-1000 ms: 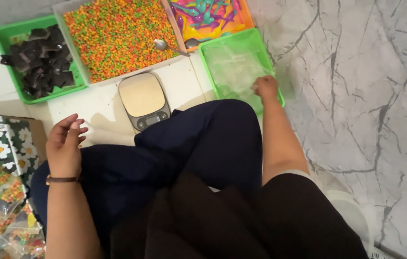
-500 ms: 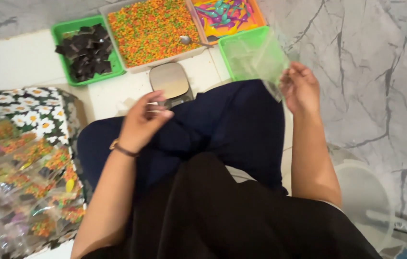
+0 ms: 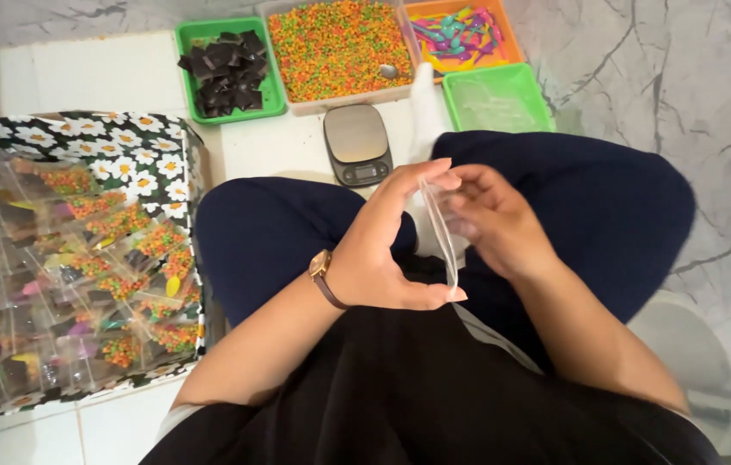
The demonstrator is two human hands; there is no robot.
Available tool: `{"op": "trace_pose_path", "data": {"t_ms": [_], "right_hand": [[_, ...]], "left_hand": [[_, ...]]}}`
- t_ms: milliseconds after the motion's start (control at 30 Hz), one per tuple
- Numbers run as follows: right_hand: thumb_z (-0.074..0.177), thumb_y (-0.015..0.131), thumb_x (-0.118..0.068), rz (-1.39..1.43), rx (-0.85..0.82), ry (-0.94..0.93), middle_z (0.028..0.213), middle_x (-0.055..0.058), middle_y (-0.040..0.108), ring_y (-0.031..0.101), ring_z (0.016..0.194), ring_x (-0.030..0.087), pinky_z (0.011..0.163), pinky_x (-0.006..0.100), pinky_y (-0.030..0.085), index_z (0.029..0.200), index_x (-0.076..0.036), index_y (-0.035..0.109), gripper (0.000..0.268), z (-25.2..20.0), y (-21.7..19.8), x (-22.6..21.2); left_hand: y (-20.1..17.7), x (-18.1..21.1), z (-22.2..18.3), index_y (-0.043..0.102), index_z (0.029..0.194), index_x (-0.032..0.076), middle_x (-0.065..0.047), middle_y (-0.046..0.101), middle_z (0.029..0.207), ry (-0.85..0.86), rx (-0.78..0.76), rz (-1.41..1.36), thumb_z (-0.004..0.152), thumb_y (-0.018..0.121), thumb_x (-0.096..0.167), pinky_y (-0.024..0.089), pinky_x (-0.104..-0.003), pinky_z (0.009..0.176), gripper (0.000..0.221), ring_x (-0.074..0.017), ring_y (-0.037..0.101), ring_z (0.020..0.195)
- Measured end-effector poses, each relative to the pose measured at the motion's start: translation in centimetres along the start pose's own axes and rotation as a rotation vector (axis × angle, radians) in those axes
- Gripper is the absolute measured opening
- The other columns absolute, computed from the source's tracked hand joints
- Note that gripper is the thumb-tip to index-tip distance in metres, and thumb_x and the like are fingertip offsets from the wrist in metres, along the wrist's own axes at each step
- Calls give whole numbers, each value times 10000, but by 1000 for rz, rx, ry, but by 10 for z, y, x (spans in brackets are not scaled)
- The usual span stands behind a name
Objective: Packaging small colorful food items into plastic bags and weighing them on a digital scale
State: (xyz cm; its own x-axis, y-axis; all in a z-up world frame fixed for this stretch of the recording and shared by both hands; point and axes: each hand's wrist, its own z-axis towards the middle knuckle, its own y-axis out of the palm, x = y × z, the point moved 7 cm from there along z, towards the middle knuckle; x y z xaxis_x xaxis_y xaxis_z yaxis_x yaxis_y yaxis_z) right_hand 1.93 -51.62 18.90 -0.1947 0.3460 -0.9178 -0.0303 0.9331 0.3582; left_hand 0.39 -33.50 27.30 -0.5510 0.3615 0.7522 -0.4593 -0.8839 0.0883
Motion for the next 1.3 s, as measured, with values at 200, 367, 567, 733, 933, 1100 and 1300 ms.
{"op": "trace_pose_path", "data": {"t_ms": [200,367,567,733,933,1100,1300], "right_hand": [[939,666,-45,-473,-43,-508,1431,188,519,587,1290,299,940,315,524,1345,10,516,437,-50,32,-78],[892,688,-69,-872,-286,-715,1382,259,544,618,1223,368,988,384,498,1094,-17,764,221,-85,79,-96],[904,688,35,-767,-206,-595,1058,154,729,758,959,268,847,343,585,1097,47,725,197,-67,62,-89],[883,713,66,-691,-235,-571,1059,180,734,771,938,277,798,369,606,1061,58,718,179,-56,54,-84],[897,725,24,-787,-217,-597,1070,156,738,769,904,289,763,355,612,1062,34,721,165,-57,67,-92],[901,698,29,-892,-258,-612,1066,151,742,762,893,306,736,362,611,1065,21,726,167,-50,86,-91],[911,665,-15,-871,-333,-466,1065,204,741,775,886,377,686,396,623,1185,0,690,276,-53,82,-74]], "left_hand": [[-14,19,-7,482,1481,-10,-115,626,1310,118,40,341,620,958,485,484,-478,1118,1102,-322,636,1239],[-8,25,-13,469,1518,36,-75,622,1253,152,11,789,734,814,595,466,-464,1037,1023,-280,635,1134],[-2,22,-13,383,1576,6,-134,605,1289,153,-19,877,796,765,560,397,-447,1029,1030,-308,603,1141],[0,19,-6,464,1497,-1,-143,612,1292,142,-16,877,755,804,516,408,-467,1020,967,-326,599,1130],[-1,18,-4,462,1520,12,-141,611,1285,144,-55,944,685,873,467,399,-461,1000,1036,-325,587,1128],[-10,16,-8,451,1541,15,-132,617,1287,161,-44,968,711,859,466,413,-461,984,1029,-328,593,1125],[-12,20,-14,497,1507,19,-138,636,1252,189,-17,947,681,892,429,433,-464,1002,1003,-334,608,1099]]}}
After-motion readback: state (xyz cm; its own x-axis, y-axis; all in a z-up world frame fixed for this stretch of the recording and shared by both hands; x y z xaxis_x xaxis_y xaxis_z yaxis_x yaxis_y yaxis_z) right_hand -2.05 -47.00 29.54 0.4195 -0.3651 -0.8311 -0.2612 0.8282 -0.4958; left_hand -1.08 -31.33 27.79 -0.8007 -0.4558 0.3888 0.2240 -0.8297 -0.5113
